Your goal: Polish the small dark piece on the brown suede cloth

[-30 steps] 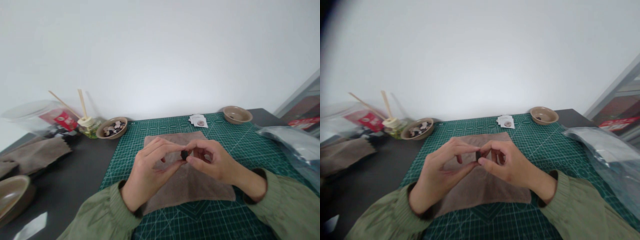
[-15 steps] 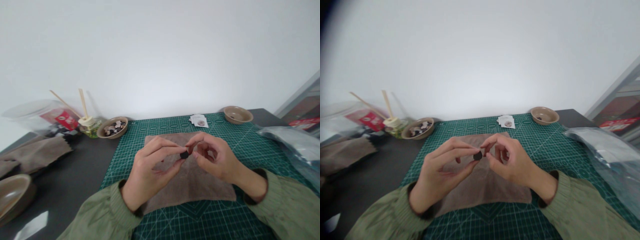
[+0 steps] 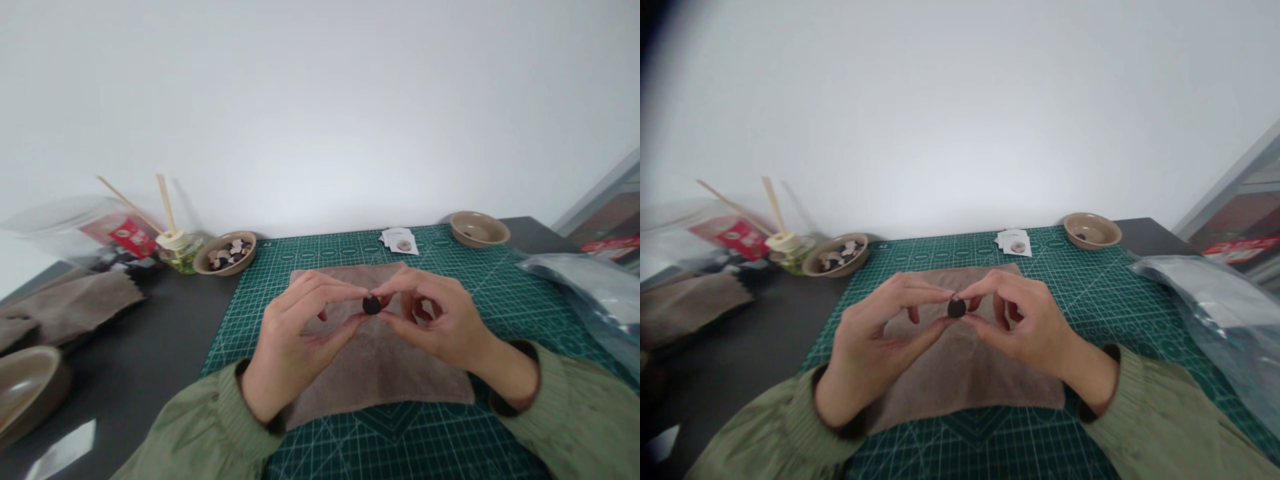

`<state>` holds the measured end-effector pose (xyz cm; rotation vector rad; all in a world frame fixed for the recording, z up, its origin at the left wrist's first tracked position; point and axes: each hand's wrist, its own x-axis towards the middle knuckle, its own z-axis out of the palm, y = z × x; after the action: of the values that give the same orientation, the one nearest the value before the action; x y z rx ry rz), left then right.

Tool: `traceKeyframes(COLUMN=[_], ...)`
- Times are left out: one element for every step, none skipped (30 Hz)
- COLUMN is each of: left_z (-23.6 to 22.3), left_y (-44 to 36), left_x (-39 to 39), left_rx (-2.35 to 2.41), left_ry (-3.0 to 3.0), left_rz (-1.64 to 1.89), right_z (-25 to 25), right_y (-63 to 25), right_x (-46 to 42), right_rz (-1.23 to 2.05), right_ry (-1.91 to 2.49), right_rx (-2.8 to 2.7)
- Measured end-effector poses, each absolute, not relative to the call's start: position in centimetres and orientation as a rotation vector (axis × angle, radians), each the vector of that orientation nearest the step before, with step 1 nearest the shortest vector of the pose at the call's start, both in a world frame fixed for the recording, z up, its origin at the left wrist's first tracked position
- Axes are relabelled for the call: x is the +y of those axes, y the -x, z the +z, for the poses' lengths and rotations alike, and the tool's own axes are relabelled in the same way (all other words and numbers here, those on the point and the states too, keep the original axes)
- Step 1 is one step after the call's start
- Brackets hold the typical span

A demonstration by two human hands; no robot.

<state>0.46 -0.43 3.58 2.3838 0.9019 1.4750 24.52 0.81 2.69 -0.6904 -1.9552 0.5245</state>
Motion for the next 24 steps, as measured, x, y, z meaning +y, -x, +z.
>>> traceKeyframes(left_z=[3.63, 3.69, 3.74, 3.78, 3.81, 3.83, 3.84, 3.84, 3.85, 3.86, 3.87, 3.88, 3.9, 3.91, 3.93, 3.94, 3.96, 3.98, 3.99, 3.99, 3.98, 3.95, 3.9, 3.82], left_y=[-0.47, -0.47, -0.48, -0.48, -0.48, -0.48, -0.49, -0.51, -0.53, -0.55, -0.58, -0.6, -0.61, -0.61, -0.6, -0.59, -0.57, -0.55, -0.54, -0.54, -0.53, -0.53, -0.53, -0.53], left_x=[-0.44, -0.45, -0.47, -0.49, -0.52, -0.53, -0.55, -0.55, -0.54, -0.53, -0.51, -0.49, -0.47, -0.46, -0.46, -0.46, -0.46, -0.47, -0.47, -0.48, -0.5, -0.53, -0.57, -0.6], left_rx=[0.901, 0.896, 0.886, 0.876, 0.866, 0.859, 0.853, 0.851, 0.849, 0.848, 0.847, 0.846, 0.844, 0.84, 0.836, 0.835, 0.835, 0.836, 0.839, 0.844, 0.846, 0.848, 0.853, 0.869], left_ry=[-2.385, -2.385, -2.385, -2.382, -2.378, -2.375, -2.373, -2.371, -2.37, -2.369, -2.368, -2.367, -2.365, -2.364, -2.363, -2.36, -2.359, -2.358, -2.357, -2.357, -2.359, -2.36, -2.359, -2.352], left_rz=[1.473, 1.474, 1.477, 1.481, 1.487, 1.493, 1.497, 1.497, 1.497, 1.498, 1.498, 1.498, 1.501, 1.504, 1.505, 1.505, 1.505, 1.505, 1.506, 1.506, 1.506, 1.503, 1.495, 1.479], right_z=[2.66, 2.65, 2.66, 2.67, 2.68, 2.7, 2.71, 2.73, 2.74, 2.75, 2.77, 2.79, 2.82, 2.84, 2.87, 2.88, 2.89, 2.89, 2.88, 2.85, 2.83, 2.8, 2.77, 2.75], right_y=[-24.53, -24.54, -24.55, -24.56, -24.57, -24.59, -24.61, -24.62, -24.63, -24.63, -24.63, -24.62, -24.61, -24.6, -24.58, -24.57, -24.56, -24.56, -24.56, -24.57, -24.58, -24.59, -24.59, -24.59], right_x=[0.8, 0.79, 0.79, 0.8, 0.81, 0.82, 0.83, 0.84, 0.85, 0.85, 0.86, 0.86, 0.88, 0.89, 0.92, 0.94, 0.98, 1.01, 1.04, 1.06, 1.08, 1.07, 1.05, 1.03], right_rz=[0.522, 0.521, 0.521, 0.52, 0.517, 0.513, 0.509, 0.507, 0.505, 0.506, 0.507, 0.507, 0.504, 0.501, 0.498, 0.495, 0.49, 0.485, 0.479, 0.476, 0.476, 0.481, 0.486, 0.49], right_ry=[0.689, 0.685, 0.682, 0.677, 0.672, 0.668, 0.666, 0.666, 0.666, 0.666, 0.664, 0.66, 0.657, 0.652, 0.646, 0.642, 0.638, 0.635, 0.635, 0.637, 0.64, 0.642, 0.647, 0.663], right_rx=[-1.958, -1.96, -1.962, -1.964, -1.965, -1.966, -1.968, -1.968, -1.967, -1.965, -1.962, -1.96, -1.958, -1.959, -1.959, -1.961, -1.961, -1.962, -1.963, -1.965, -1.968, -1.976, -1.989, -2.005])
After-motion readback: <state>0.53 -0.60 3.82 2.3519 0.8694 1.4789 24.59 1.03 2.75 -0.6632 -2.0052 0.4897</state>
